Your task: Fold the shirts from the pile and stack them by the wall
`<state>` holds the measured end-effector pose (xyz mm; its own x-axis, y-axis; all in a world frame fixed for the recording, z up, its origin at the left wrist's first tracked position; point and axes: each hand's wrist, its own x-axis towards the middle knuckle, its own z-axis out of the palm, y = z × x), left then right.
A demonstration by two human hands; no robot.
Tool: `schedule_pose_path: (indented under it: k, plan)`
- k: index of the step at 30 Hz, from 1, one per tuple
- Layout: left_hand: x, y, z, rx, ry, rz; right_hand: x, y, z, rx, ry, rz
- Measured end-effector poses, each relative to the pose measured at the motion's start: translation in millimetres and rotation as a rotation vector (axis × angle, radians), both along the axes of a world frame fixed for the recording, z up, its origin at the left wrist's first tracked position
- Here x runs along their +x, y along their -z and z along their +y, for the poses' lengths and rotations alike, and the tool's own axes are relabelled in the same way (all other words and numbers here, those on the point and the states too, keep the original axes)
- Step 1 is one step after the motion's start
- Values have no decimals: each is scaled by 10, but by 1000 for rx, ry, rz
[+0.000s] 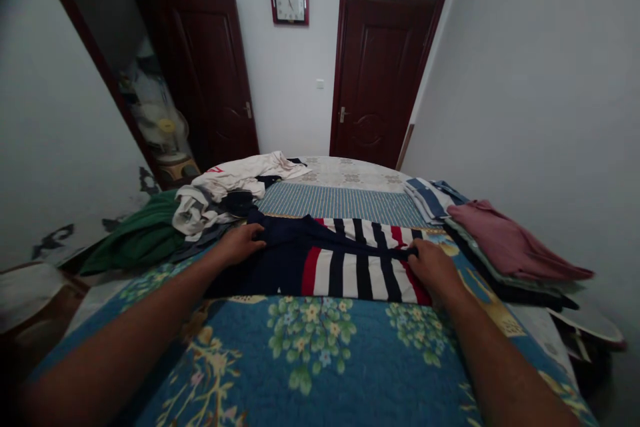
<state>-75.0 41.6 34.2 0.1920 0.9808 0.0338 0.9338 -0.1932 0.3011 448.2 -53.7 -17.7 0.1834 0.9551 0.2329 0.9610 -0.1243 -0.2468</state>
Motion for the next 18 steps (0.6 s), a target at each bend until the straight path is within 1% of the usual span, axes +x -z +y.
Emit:
schedule_pose_path:
  k: [2,4,7,9,10,13,15,18]
  plan:
    - [40,-31,8,39,-14,26,-42,-1,-25,29,58,-16]
    - [24,-32,-7,103,17,62,-52,18,-63,85,115,-27]
    - [-80,63,-98,218,148,166,-25,73,-128,131,121,-44]
    - [-156,157,-190,257,226,199,0,109,-159,120,96,-57]
    - [-181,196,-237,260,243,189,9,123,-168,117,90,-66]
    - [-165,234,-347,238,207,110,23,155,-170,135,75,-104]
    - [-75,194,-378,225,153,68,24,173,-160,152,36,-125]
    - [132,104,-362,220,32,17,27,200,-147,166,-9,-139]
